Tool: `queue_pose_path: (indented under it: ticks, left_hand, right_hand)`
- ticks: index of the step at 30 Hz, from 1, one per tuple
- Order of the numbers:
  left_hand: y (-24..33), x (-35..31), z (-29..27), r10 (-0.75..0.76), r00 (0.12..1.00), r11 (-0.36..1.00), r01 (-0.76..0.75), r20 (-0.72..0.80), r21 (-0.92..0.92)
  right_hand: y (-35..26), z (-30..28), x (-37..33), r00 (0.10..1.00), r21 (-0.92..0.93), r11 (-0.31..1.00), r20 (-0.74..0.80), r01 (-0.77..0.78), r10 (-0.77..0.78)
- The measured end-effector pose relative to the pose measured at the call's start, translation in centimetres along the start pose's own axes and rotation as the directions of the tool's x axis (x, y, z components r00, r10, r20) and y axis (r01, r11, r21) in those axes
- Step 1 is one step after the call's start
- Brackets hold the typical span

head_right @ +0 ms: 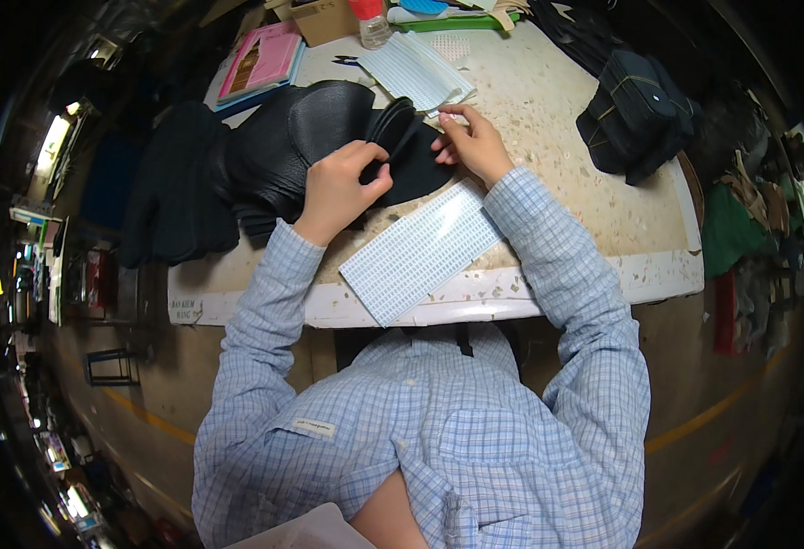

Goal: The person assembles small black pouches by hand, repeatedly picking up pouches, inserting small white labels, and stacking them. The person also handles a larger black item, possibly a glove or sleeve, and places it on the table.

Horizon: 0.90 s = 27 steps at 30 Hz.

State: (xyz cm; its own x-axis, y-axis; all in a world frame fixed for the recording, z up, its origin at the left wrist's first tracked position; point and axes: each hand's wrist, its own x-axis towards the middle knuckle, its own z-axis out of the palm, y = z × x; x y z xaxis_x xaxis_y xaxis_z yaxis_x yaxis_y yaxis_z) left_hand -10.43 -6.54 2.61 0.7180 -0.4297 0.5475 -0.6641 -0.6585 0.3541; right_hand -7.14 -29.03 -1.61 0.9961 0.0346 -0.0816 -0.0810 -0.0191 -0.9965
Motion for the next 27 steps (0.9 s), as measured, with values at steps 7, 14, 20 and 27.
queue_pose_path:
  ticks: [7, 14, 20, 27]
  left_hand:
    - [-1.5, -4.9, -8.4, -0.318, 0.906, 0.900, 0.196, -0.280, -0.388]
    - [-4.0, -12.4, -9.4, -0.740, 0.654, 0.589, 0.519, -0.155, -0.619]
    - [-6.8, -9.9, -7.1, -0.862, 0.487, 0.404, 0.488, -0.143, -0.774]
    - [-8.9, -7.6, -5.8, -0.794, 0.563, 0.403, 0.205, -0.230, -0.892]
  right_hand:
    - [-0.5, 0.6, 0.2, 0.976, 0.040, 0.978, 0.084, -0.203, 0.199]
    - [-0.4, 0.7, 1.2, 0.970, -0.061, 0.970, 0.053, -0.235, 0.238]
    - [0.1, 0.4, 1.0, 0.968, 0.004, 0.976, 0.132, -0.218, 0.216]
    - [0.4, 0.6, 0.7, 0.979, -0.017, 0.981, 0.059, -0.194, 0.195]
